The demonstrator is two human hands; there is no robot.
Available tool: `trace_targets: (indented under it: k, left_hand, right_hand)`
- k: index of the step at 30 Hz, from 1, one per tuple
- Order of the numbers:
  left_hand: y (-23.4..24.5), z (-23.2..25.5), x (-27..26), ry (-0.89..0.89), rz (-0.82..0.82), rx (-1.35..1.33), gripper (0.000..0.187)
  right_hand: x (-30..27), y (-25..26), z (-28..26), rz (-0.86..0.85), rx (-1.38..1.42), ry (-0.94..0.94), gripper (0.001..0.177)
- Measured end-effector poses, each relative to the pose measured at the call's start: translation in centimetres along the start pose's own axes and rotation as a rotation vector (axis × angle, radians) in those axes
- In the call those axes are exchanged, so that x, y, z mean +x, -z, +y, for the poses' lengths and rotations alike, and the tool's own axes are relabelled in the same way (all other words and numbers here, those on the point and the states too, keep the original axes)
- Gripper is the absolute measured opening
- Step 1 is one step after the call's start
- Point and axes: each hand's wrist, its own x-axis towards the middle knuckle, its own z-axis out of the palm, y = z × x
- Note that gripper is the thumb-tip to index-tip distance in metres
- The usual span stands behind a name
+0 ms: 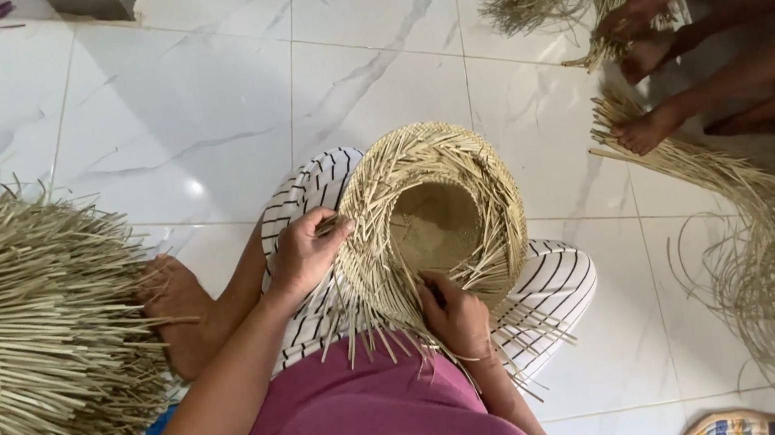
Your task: Weaving a straw hat by hand using straw strands and a needle.
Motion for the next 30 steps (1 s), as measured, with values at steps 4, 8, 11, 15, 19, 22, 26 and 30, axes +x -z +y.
trace_targets:
  k: [4,8,11,15,19,22,26,30]
  left_hand:
    - [-0.1,-0.1,0.0,-0.013,0.024,0.022,0.021]
    - [-0.2,-0.1,0.1,0.005,0.024,0.01,0.022]
    - [-0.3,-0.8,1.0,0.001,0.038,0.003,0.021]
    - [-0.2,-0.4,0.2,0.019,0.04,0.025,0.021]
    - [-0.1,0.0,0.3,0.034,0.035,0.032,0.022]
    - [0.3,0.5,-0.2,0.015,0.037,0.016,0.021]
    - [0.0,-0.3,0.2,-0.008,0.039,0.019,0.021]
    - [0.0,-0.4,0.0,-0.006,0.046,0.022,0.02]
  right_hand:
    - [0.0,-0.2,0.2,0.016,0.01,0.002,0.036]
    - [0.0,-0.3,0.3,0.025,0.009,0.013,0.036]
    - [0.4,-0.1,0.1,0.031,0.009,0.01,0.035]
    - [0.0,-0.1,0.4,0.01,-0.012,-0.005,0.036]
    - [0.1,-0.2,0.5,0.019,0.028,0.001,0.035]
    - [-0.2,0.1,0.1,0.038,0.034,0.013,0.033]
    - [-0.5,0.5,-0.6,0.042,0.029,0.012,0.033]
    - [-0.3,0.0,-0.1,0.053,0.022,0.016,0.033]
